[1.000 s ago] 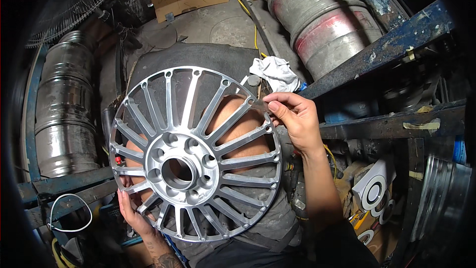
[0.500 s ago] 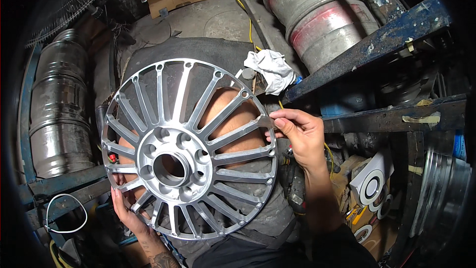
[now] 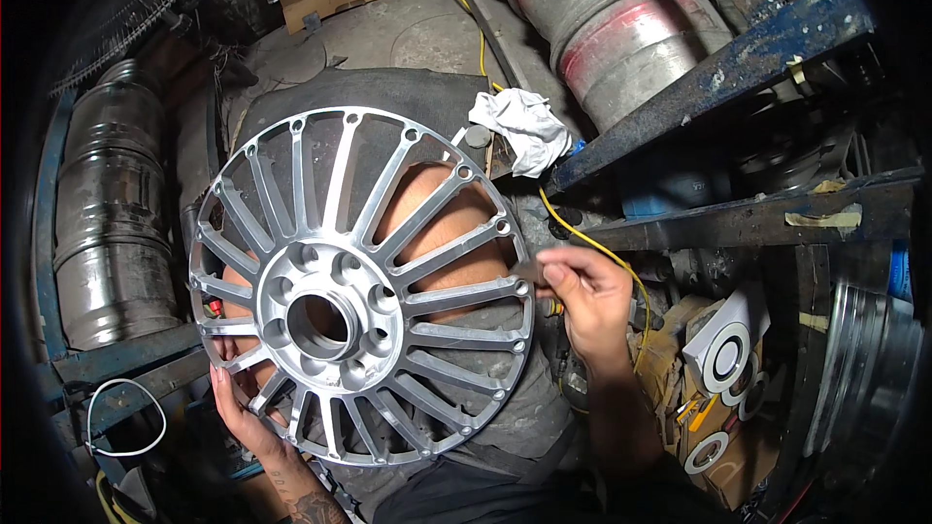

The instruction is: Manually deburring or cleaning the edges of an alloy wheel rim using a small scraper tool.

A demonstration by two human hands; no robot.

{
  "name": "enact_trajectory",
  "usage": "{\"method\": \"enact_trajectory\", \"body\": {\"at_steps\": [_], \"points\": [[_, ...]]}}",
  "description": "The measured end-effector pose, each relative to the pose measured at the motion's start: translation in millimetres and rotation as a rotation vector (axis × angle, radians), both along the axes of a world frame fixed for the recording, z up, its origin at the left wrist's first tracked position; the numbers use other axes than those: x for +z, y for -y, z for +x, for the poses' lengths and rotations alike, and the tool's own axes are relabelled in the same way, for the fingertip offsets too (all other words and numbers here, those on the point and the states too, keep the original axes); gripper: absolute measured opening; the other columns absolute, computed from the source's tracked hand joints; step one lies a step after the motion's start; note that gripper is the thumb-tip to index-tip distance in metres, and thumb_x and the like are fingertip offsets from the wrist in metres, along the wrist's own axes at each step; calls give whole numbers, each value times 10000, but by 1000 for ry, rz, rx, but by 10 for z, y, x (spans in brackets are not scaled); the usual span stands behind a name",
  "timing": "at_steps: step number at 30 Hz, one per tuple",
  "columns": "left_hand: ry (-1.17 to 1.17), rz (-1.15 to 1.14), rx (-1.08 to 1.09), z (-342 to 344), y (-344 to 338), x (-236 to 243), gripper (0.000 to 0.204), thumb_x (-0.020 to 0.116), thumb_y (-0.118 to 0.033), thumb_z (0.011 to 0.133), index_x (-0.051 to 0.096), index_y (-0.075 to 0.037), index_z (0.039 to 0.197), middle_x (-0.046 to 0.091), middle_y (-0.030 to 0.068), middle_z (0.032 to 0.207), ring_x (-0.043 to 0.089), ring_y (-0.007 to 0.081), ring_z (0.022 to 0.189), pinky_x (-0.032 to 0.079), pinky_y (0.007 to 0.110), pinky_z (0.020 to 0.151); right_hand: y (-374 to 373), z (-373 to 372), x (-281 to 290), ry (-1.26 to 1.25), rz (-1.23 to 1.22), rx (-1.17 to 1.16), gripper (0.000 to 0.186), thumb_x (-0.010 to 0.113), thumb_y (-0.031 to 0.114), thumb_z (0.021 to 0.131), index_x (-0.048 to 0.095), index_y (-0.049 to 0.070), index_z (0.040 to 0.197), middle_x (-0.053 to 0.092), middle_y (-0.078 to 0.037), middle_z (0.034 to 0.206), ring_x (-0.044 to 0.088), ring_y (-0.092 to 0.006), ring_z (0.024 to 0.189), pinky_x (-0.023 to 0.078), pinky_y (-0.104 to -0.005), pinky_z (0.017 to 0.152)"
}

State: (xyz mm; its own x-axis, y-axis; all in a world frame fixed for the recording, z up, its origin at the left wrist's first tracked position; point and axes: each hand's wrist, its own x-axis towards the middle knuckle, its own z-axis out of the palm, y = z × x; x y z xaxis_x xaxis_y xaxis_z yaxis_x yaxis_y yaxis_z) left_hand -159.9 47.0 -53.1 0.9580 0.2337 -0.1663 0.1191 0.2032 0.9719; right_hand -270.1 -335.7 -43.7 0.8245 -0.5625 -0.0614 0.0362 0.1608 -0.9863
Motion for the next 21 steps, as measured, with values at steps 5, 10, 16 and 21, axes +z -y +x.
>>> {"method": "enact_trajectory", "body": {"at_steps": [5,10,16,21], "points": [[31,-54,-7,6,96,48,508,414,-228,1023,433,91,1418,502,214,1427,471,269,1343,327,402,1150,67,483,-3,95,138,14,181,656,108,964,694,-20,1087,699,-68,956,665,-111,846,596,-269,692],[7,-64,6,-7,68,10,511,410,-230,1024,426,91,1421,492,219,1434,474,284,1340,334,404,1147,133,604,71,60,78,37,177,655,104,964,696,-24,1079,674,-47,888,634,-96,773,608,-284,680],[22,-43,3,-5,74,37,508,418,-225,1019,429,84,1422,508,202,1418,488,268,1323,343,403,1137,97,487,76,34,76,39,178,661,103,960,695,-27,1077,697,-77,921,671,-128,779,598,-282,685],[22,-91,-36,16,-15,-31,495,420,-243,1030,443,53,1427,498,165,1443,476,253,1339,338,389,1149,57,292,22,33,57,11,173,659,95,960,698,-22,1082,715,-83,960,690,-142,776,575,-264,715]]}}
